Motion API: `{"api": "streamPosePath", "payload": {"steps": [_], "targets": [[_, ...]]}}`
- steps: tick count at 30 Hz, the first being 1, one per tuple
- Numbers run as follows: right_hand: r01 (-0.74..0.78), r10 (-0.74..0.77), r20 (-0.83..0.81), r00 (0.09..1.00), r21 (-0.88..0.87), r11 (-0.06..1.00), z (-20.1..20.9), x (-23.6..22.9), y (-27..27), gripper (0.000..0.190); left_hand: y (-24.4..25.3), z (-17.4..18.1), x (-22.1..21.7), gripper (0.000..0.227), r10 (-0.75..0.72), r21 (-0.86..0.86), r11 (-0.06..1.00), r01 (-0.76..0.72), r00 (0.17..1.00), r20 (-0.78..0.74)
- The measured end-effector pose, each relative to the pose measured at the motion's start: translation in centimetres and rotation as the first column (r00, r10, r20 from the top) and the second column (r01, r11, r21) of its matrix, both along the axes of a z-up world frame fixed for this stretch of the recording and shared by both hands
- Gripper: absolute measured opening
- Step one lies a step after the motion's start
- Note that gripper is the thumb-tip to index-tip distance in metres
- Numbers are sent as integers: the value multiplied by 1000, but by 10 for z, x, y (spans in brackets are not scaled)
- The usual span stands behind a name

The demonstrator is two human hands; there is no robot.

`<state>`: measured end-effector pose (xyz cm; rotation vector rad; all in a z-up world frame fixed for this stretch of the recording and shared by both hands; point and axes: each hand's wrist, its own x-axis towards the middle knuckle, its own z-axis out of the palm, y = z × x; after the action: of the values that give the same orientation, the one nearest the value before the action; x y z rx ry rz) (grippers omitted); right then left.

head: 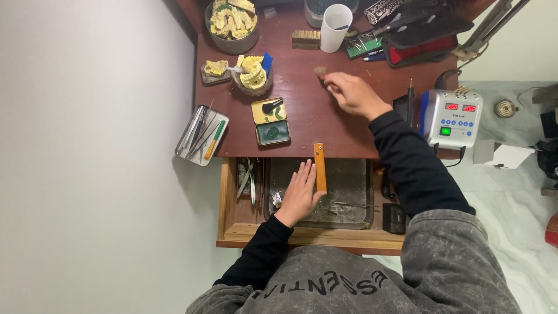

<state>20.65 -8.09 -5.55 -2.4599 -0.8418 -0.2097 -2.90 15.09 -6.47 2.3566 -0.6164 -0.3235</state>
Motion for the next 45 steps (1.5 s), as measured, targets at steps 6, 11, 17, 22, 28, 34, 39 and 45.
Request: {"api": "streamPosePath", "payload": {"steps": [6,11,17,22,28,34,39,45], "targets": [[-5,6,-409,912,3,1000,20,-136,-40,22,0,-29,2,76,-37,26,999,40,992,-117],[97,-31,-359,933,169,981,47,-192,-47,12,-2,-24,4,75,-42,-34,999,37,984,-173],[214,-186,-110,976,356,910,21,-120,-26,11,-8,-59,6,84,38,-311,924,-221,865,-501],[186,-169,-80,982,331,925,9,-116,2,7,-5,-42,4,87,39,-418,836,-357,797,-603],[233,-138,-353,925,243,942,58,-186,-15,4,3,-17,14,81,70,-237,955,-177,913,-402],[402,-219,-393,893,479,780,53,-130,-26,18,28,-24,34,69,249,-184,933,-309,924,-291],[274,-343,70,937,465,842,25,-6,-1,14,31,-17,39,64,178,79,983,-167,968,-179],[213,-281,137,950,375,902,-44,50,31,14,34,-14,36,67,171,109,982,-156,975,-144]]}}
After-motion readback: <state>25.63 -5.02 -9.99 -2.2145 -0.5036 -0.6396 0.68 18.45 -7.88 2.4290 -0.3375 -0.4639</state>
